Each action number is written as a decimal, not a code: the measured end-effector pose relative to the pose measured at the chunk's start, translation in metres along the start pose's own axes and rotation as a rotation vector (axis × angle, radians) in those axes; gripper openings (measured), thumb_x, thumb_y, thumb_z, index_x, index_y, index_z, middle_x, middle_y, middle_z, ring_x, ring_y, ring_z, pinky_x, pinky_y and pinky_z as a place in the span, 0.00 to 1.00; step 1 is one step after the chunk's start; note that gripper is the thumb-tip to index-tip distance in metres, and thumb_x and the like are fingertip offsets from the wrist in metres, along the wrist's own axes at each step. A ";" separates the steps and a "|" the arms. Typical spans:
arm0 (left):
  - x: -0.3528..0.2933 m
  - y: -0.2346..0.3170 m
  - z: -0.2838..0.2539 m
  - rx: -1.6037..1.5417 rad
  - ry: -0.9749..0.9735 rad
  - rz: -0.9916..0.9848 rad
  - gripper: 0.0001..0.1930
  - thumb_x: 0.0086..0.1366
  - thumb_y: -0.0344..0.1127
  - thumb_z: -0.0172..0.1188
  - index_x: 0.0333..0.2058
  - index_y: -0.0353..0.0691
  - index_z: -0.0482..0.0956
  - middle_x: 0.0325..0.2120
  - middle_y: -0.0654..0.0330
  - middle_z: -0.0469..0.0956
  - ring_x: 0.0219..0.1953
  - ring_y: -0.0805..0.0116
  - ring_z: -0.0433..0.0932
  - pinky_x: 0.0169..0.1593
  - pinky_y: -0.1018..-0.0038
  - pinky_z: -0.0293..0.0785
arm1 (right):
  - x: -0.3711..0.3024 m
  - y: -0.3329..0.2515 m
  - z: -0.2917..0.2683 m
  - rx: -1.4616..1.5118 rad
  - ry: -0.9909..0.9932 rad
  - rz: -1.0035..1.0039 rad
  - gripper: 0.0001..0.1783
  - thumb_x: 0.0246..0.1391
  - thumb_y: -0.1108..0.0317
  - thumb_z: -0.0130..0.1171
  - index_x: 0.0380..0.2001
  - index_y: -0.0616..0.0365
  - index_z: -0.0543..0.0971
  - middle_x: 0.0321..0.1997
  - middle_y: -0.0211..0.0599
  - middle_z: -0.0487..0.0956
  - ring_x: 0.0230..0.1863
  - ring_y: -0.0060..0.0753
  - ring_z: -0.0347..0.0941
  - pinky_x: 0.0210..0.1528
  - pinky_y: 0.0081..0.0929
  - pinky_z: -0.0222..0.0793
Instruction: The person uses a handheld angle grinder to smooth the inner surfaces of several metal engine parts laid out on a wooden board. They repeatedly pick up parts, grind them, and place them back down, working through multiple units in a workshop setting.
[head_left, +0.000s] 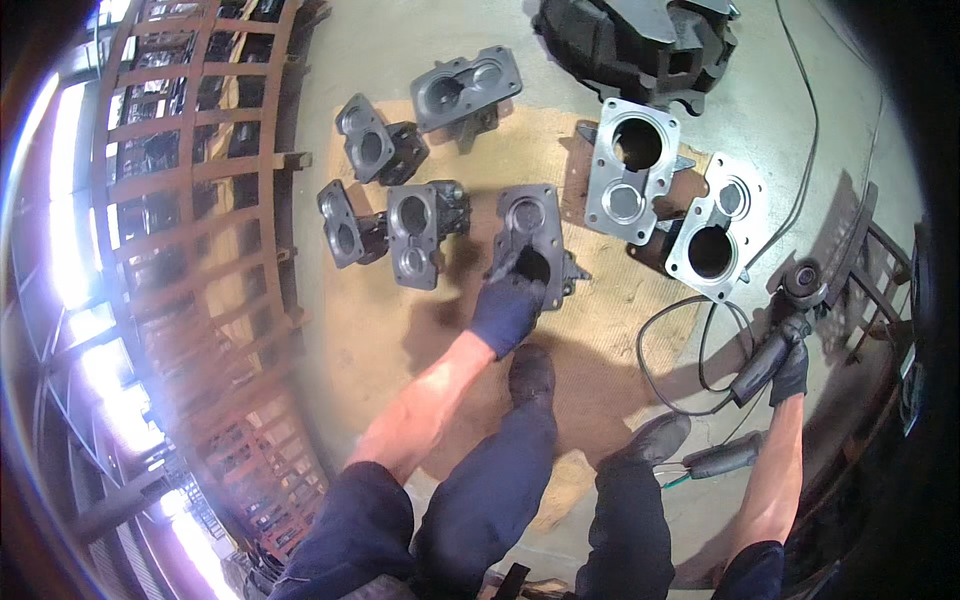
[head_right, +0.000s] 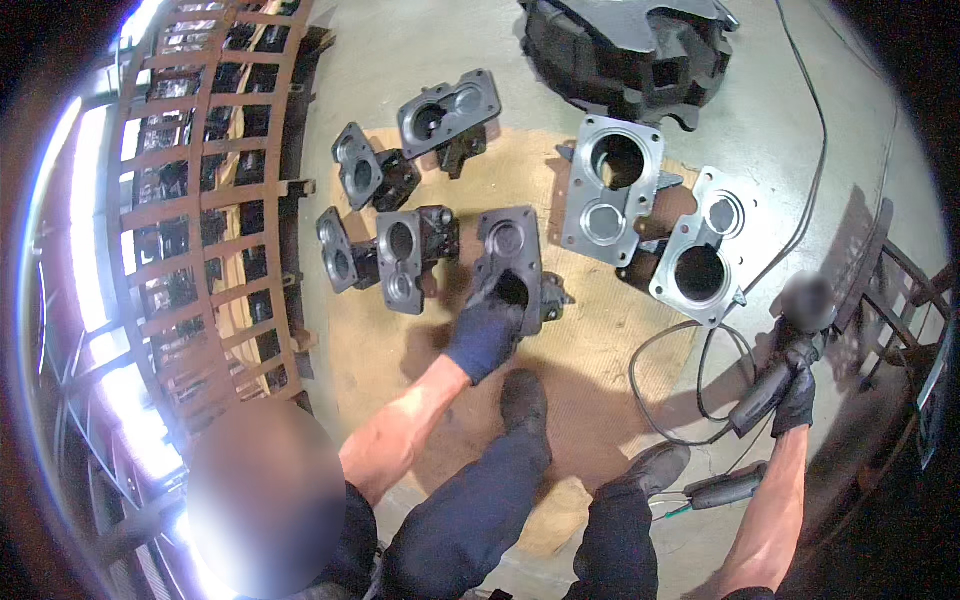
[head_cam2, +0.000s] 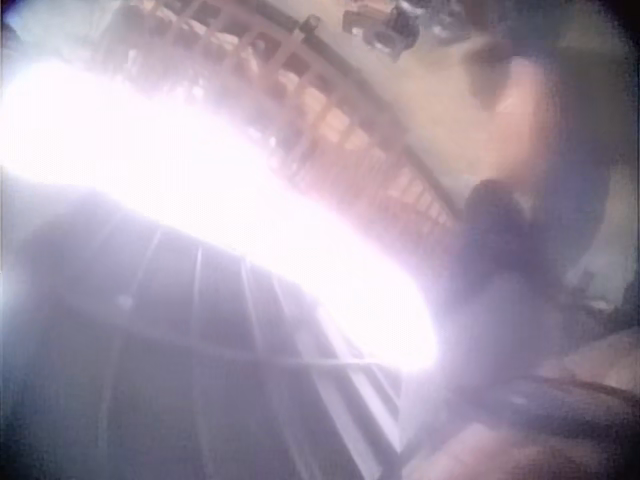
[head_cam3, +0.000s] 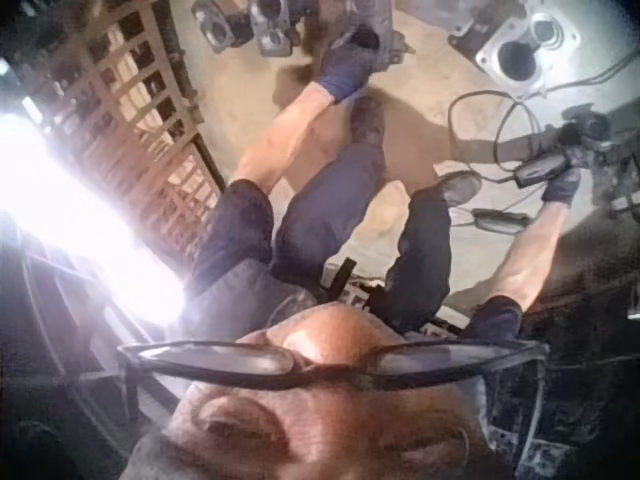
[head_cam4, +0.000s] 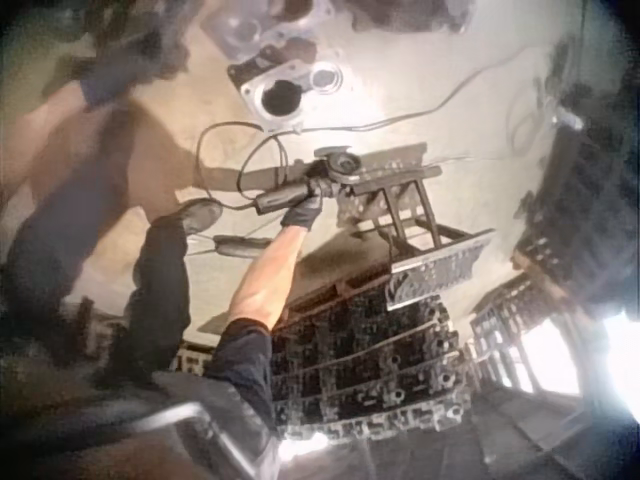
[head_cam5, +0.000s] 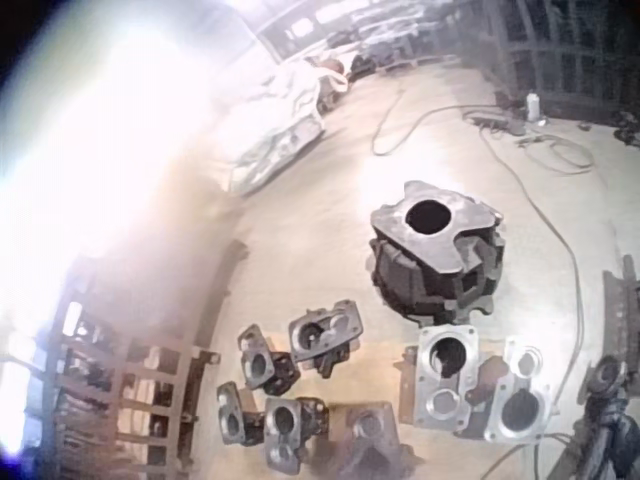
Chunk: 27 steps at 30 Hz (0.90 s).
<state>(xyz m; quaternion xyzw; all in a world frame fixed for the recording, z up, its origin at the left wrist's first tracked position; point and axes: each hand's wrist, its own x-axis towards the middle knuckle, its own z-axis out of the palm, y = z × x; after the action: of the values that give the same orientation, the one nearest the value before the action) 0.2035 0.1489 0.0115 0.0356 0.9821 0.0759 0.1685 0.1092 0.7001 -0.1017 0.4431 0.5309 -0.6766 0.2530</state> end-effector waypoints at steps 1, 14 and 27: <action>0.009 -0.007 -0.007 -0.084 0.007 0.008 0.04 0.53 0.30 0.58 0.25 0.39 0.82 0.25 0.48 0.81 0.30 0.47 0.81 0.34 0.57 0.77 | -0.002 -0.001 -0.004 -0.117 0.049 -0.060 0.22 0.54 0.52 0.59 0.45 0.56 0.76 0.32 0.37 0.78 0.31 0.38 0.78 0.31 0.38 0.76; 0.072 -0.047 -0.127 -0.101 0.145 0.123 0.06 0.49 0.32 0.60 0.27 0.40 0.82 0.30 0.49 0.81 0.35 0.49 0.81 0.37 0.59 0.78 | -0.266 -0.023 0.020 -0.678 0.234 0.011 0.19 0.54 0.57 0.64 0.46 0.55 0.77 0.36 0.29 0.79 0.33 0.25 0.74 0.32 0.29 0.69; 0.084 -0.050 -0.115 -0.124 -0.022 -0.130 0.19 0.61 0.32 0.49 0.51 0.41 0.75 0.51 0.52 0.75 0.56 0.55 0.72 0.59 0.58 0.65 | -0.356 -0.046 0.097 -0.766 0.174 -0.035 0.18 0.58 0.60 0.63 0.48 0.57 0.77 0.37 0.30 0.80 0.31 0.23 0.75 0.29 0.24 0.69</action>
<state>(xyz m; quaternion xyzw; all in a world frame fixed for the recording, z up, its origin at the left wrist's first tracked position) 0.0833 0.0922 0.0832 -0.0380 0.9738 0.1253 0.1858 0.2107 0.5769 0.2347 0.3632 0.7719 -0.3936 0.3426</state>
